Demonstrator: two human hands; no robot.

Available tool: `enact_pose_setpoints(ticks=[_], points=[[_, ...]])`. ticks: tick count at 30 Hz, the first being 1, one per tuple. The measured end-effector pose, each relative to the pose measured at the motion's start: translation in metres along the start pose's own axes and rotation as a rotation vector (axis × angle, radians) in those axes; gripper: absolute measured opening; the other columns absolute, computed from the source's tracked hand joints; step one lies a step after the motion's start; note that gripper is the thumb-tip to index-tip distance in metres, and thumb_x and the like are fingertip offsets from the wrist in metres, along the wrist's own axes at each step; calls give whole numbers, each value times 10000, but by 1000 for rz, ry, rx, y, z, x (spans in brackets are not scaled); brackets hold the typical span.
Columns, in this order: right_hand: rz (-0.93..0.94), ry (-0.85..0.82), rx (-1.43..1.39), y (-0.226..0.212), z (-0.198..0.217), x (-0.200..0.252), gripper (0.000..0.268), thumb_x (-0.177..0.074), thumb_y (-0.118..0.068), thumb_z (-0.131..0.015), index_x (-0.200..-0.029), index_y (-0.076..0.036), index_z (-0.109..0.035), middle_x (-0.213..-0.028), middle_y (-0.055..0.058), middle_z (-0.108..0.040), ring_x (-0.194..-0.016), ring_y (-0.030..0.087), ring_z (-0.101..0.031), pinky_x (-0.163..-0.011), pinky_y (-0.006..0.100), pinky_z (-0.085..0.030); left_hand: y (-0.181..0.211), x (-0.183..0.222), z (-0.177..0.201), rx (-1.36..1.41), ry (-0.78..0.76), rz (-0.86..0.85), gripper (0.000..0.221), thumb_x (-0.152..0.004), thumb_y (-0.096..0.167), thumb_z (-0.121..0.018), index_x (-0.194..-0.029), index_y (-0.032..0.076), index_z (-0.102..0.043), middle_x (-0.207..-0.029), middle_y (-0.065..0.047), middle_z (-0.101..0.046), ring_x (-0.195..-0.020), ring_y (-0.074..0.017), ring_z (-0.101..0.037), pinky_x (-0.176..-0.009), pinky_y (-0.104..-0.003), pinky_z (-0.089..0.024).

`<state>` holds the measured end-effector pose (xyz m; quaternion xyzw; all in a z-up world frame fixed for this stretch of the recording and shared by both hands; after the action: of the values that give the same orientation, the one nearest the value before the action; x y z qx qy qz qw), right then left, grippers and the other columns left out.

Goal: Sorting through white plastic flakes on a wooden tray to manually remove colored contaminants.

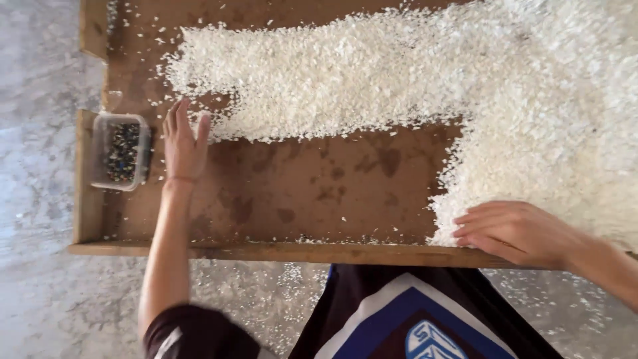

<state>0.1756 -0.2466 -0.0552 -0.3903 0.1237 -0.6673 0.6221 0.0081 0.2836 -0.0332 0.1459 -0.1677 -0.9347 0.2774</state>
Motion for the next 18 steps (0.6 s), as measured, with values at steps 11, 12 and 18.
enact_pose_setpoints(ticks=[11,12,18], points=[[-100,765,58,-17,41,108,669,-1050,-478,-153,-1276,-110,-664,-1375,43,-660,-1395,247,-564,-1175,417,-432,-97,-8,-30,66,290,509,891,-975,708,-175,-1526,67,-453,-1629,-151,-337,-1528,-312,-194,-1222,-518,-107],[-108,761,58,-17,36,104,669,-1050,-478,-153,-1276,-110,-664,-1375,43,-660,-1395,247,-564,-1175,417,-432,-92,-7,-38,71,283,510,891,-975,708,-175,-1526,67,-453,-1629,-151,-337,-1528,-312,-194,-1222,-518,-107],[-140,1113,248,-18,35,109,801,-1028,-469,-138,-979,19,-771,-1029,162,-764,-1035,349,-747,-899,423,-604,39,-8,-54,369,295,286,537,-1097,423,-347,-1471,60,-480,-1490,-150,-534,-1384,-285,-492,-1153,-418,-370]])
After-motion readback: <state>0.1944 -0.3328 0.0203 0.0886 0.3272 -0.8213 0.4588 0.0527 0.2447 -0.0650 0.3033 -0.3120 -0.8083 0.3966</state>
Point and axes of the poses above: each hand's wrist, its own x-axis away from the middle knuckle, its own z-axis out of the back of the hand, y = z × x, the point moved 10 cm from there along -x, towards the middle knuckle
